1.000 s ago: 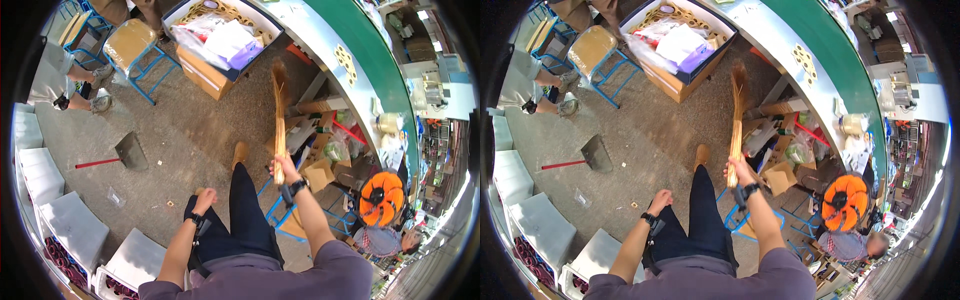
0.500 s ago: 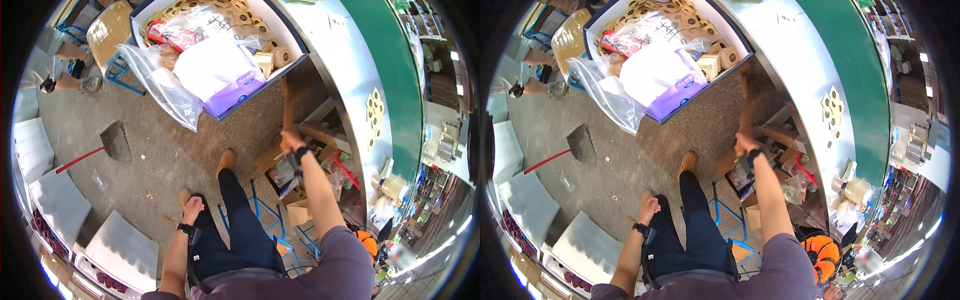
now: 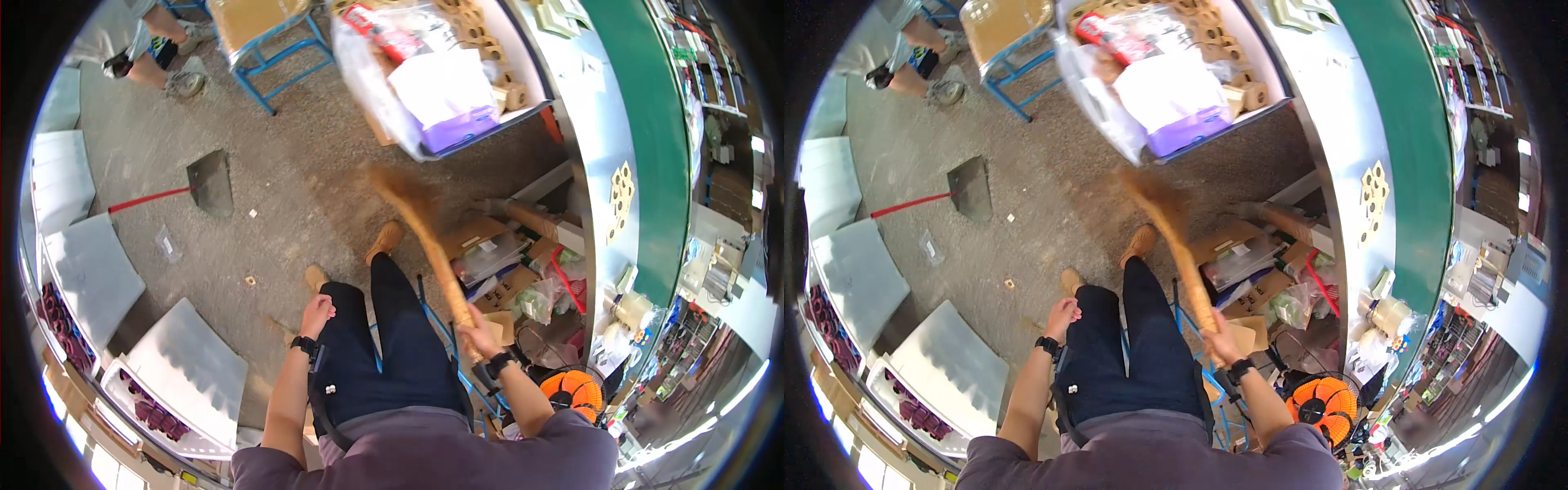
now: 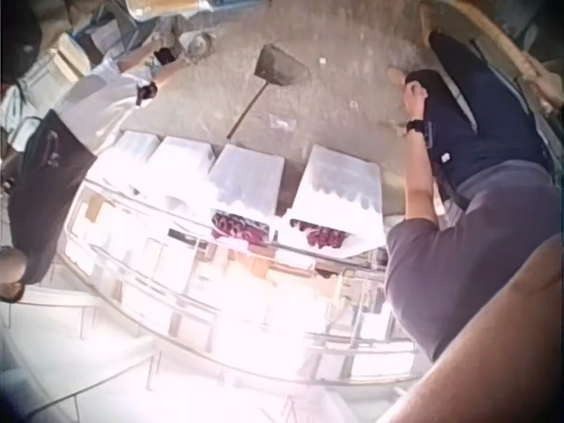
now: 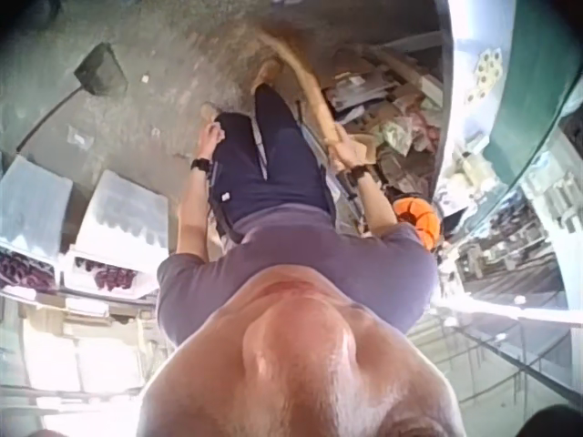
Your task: The person sweeps the floor of a cluttered room using a traditional straw broom. They move around various obstacles, including stacked blue crates, cardboard boxes, and a blue chair, to clean different areas of the floor.
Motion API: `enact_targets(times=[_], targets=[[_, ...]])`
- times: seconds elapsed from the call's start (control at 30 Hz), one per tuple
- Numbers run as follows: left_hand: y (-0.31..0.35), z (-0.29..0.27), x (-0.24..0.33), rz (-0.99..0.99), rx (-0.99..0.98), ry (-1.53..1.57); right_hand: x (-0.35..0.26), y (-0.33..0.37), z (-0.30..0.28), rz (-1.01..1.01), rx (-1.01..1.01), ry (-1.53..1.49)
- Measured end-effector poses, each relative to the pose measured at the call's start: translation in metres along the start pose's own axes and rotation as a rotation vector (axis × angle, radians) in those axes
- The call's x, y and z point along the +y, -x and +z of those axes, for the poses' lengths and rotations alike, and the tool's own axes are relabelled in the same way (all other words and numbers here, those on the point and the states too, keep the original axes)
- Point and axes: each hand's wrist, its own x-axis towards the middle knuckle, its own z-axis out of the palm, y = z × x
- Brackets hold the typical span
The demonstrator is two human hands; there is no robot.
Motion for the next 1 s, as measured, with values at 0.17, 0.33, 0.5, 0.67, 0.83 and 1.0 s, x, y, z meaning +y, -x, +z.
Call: enact_targets(times=[0.17, 0.33, 0.5, 0.67, 0.83, 1.0], targets=[[0.023, -0.049, -0.041, -0.023, 0.071, 0.029, -0.051, -0.073, 0.01, -0.19, 0.175, -0.085], [0.036, -0.101, -0.082, -0.002, 0.121, -0.004, -0.081, -0.176, 0.079, -0.069, 0.155, -0.125], [0.042, -0.134, -0.105, -0.003, 0.073, -0.095, 0.025, -0.093, 0.205, -0.07, 0.01, -0.085], [0.04, -0.137, -0.096, 0.046, 0.071, -0.184, 0.025, -0.009, 0.173, 0.126, -0.153, -0.226], [0.031, -0.119, -0.082, -0.024, 0.093, -0.154, 0.005, 0.044, 0.097, 0.069, 0.079, -0.385], [0.017, -0.079, -0.072, -0.041, 0.11, -0.224, -0.074, -0.064, -0.017, -0.22, 0.323, -0.353]])
